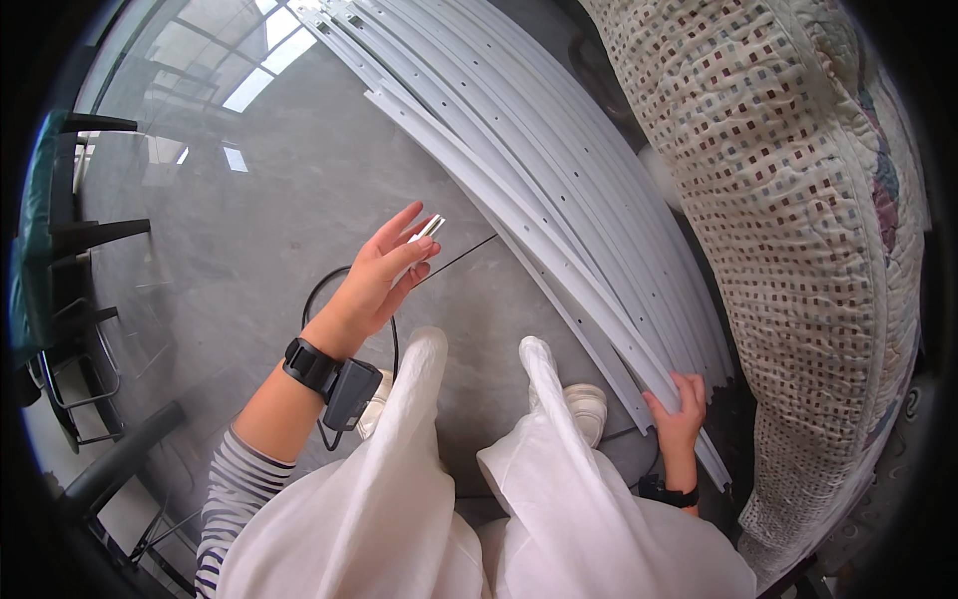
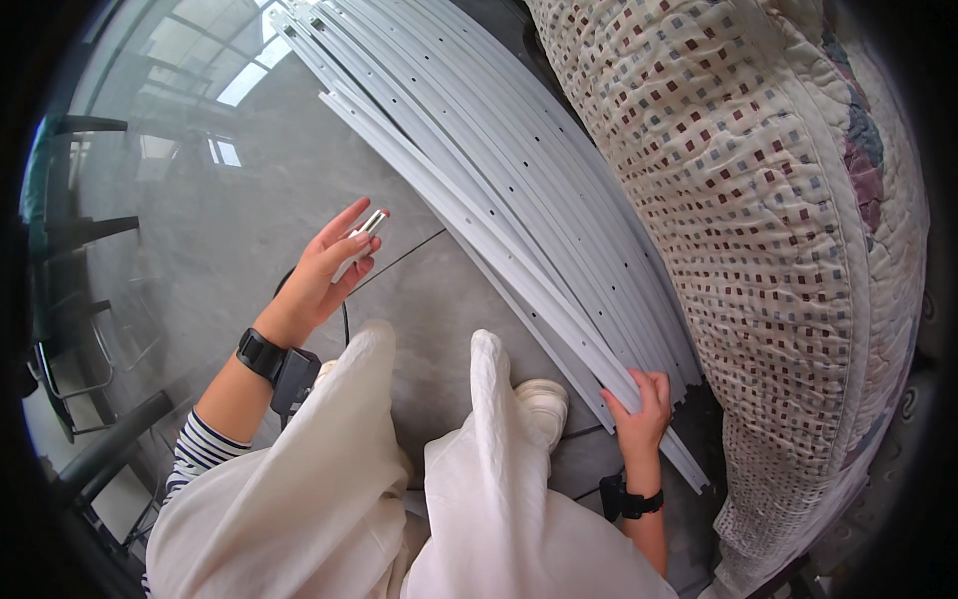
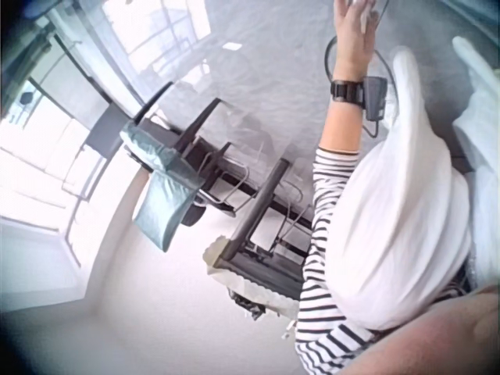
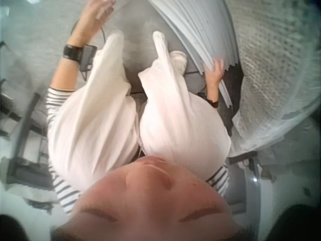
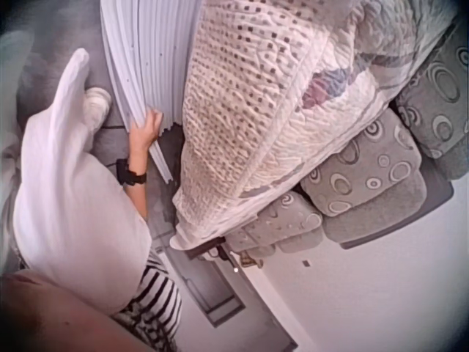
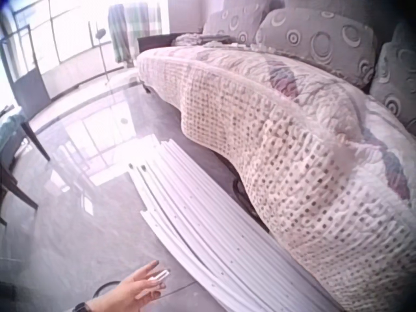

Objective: The person assembles a white metal frame by repeatedly picking up long rails and small white plastic connectors. They insert the connectors into the rails and place the assembled pieces onto a patterned quilt on the floor. The process involves handling multiple identical components one by one.

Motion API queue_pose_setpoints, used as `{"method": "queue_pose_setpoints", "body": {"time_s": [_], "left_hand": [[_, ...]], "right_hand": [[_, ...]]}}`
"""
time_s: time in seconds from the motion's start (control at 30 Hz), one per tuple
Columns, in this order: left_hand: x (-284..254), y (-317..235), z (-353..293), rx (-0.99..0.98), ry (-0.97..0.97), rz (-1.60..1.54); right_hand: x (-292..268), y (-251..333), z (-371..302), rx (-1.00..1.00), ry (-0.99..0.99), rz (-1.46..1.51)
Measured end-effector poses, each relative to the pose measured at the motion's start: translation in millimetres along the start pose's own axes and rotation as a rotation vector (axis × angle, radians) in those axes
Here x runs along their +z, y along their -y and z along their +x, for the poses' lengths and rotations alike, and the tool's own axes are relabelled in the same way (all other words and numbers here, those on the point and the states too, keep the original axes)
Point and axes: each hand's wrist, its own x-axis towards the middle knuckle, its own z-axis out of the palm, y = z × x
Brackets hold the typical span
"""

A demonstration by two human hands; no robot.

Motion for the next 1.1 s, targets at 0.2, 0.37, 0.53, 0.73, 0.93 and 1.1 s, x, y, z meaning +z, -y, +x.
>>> {"method": "queue_pose_setpoints", "body": {"time_s": [0.2, 0.37, 0.53, 0.73, 0.93, 1.1], "left_hand": [[-15, -3, 8, -0.015, 0.133, -0.124], [-20, -4, 16, -0.03, 0.078, -0.146], [-18, -7, 11, -0.048, 0.138, -0.023], [7, -18, -10, -0.04, 0.2, 0.023], [55, 7, -38, -0.107, 0.434, 0.016], [60, 26, -47, -0.195, 0.716, 0.434]], "right_hand": [[-9, -34, -44, -0.012, 0.083, 0.05], [-5, -47, -58, -0.057, 0.127, 0.04], [-8, -41, -59, -0.151, 0.245, -0.02], [-9, 7, -36, -0.142, 0.379, 0.035], [6, 108, 32, -0.148, 0.53, 0.474], [17, 156, 65, -0.162, 0.631, 0.614]]}}
